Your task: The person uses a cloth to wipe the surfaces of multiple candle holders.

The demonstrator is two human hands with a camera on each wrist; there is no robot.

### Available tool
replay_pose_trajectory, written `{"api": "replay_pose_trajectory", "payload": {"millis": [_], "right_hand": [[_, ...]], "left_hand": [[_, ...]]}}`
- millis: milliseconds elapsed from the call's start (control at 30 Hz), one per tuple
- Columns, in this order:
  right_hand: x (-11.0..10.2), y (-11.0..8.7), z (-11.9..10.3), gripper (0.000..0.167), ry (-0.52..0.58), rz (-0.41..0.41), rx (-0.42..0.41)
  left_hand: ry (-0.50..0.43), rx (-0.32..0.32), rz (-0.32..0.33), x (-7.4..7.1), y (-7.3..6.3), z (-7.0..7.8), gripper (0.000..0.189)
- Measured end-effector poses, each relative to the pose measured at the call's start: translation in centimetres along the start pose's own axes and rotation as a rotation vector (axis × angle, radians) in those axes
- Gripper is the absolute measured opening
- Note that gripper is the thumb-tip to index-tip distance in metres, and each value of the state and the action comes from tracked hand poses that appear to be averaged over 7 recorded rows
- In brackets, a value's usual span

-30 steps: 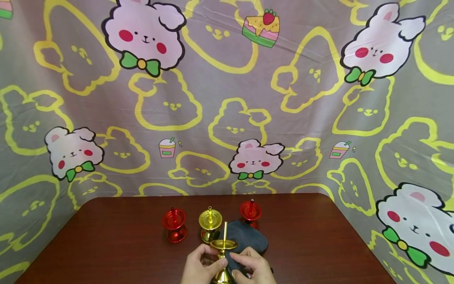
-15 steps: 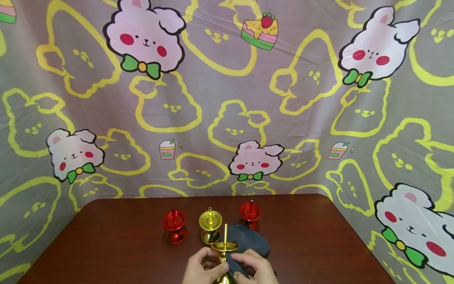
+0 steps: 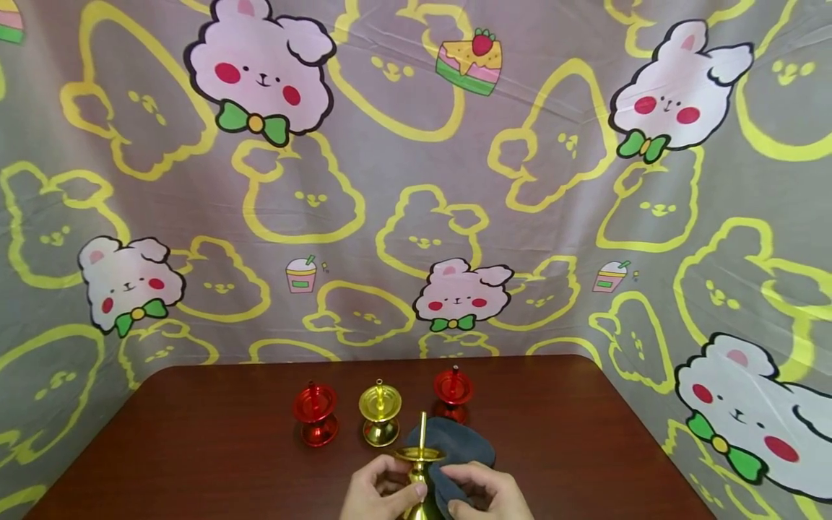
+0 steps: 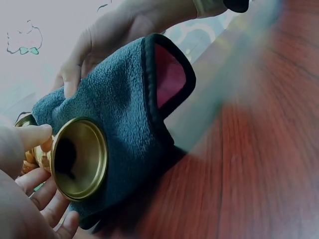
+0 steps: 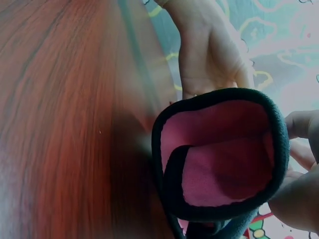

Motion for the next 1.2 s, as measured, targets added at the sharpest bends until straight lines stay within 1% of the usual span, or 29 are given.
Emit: {"api": "replay_pose_trajectory", "payload": {"millis": [67, 100, 133, 233, 300, 367, 467, 533, 600, 733, 800, 867, 933, 1000, 1067, 1200], "right_hand": [[-0.6, -0.1, -0.2, 0.029, -0.010, 0.008, 0.020], [-0.9, -0.2, -0.3, 0.029, -0.014, 0.013, 0.014], [-1.2, -0.3, -0.4, 0.028, -0.018, 0.015, 0.009], [-2.3, -0.6, -0.6, 0.027, -0.012, 0.021, 0.032], [-3.1, -0.8, -0.8, 0.026, -0.009, 0.036, 0.019], [-3.9, -1.0, -1.1, 0.026, -0.013, 0.061, 0.030], [-5.4, -1.2, -1.6, 0.028, -0.041, 0.107, 0.009], [-6.4, -1.3, -2.1, 0.029, -0.062, 0.133, 0.016], [-7.6, -1.4, -2.7, 0.030, -0.099, 0.164, 0.049], [-10.1, -1.7, -3.8, 0.035, -0.182, 0.255, 0.171], [-11.3, -1.9, -4.3, 0.037, -0.218, 0.332, 0.249], [-12.4, -2.2, -4.9, 0.038, -0.240, 0.406, 0.292], [-13.4, -2.5, -5.3, 0.038, -0.248, 0.487, 0.332], [-14.4, -2.8, -5.7, 0.038, -0.258, 0.553, 0.349], [-15.2, -3.1, -6.0, 0.038, -0.275, 0.599, 0.346], [-16.7, -3.5, -6.4, 0.038, -0.324, 0.647, 0.308]], "left_hand": [[-0.008, 0.001, -0.005, 0.4, 0.0, -0.1, 0.036], [-0.011, -0.002, -0.007, 0.7, 0.0, -0.1, 0.036], [-0.015, -0.008, -0.007, 0.9, 0.0, -0.2, 0.035], [-0.022, -0.033, -0.010, 1.4, 0.0, -0.3, 0.035], [-0.024, -0.044, -0.018, 1.8, -0.1, -0.4, 0.034], [-0.027, -0.047, -0.026, 2.1, 0.0, -0.5, 0.034], [-0.038, -0.044, -0.041, 2.8, 0.0, -0.5, 0.033], [-0.057, -0.042, -0.052, 3.3, 0.0, -0.5, 0.031], [-0.082, -0.052, -0.065, 3.9, 0.1, -0.5, 0.031], [-0.103, -0.035, -0.079, 5.1, 0.5, -0.4, 0.029], [-0.096, -0.015, -0.081, 5.8, 0.7, -0.5, 0.029], [-0.085, 0.001, -0.076, 6.4, 1.0, -0.6, 0.029], [-0.083, 0.000, -0.072, 7.0, 1.3, -0.8, 0.030], [-0.091, 0.010, -0.068, 7.8, 1.7, -1.0, 0.030], [-0.095, 0.018, -0.061, 8.5, 2.2, -1.2, 0.031], [-0.100, 0.056, -0.046, 9.8, 3.3, -1.5, 0.032]]}}
Point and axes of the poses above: each hand's wrist, its own y-axis towards the middle knuckle, its own x-axis out of the palm, z = x × y, the point moved 4 cm from there along y, towards the middle knuckle, and after that the axes turned 14 degrees about z, right-handed, at the moved point
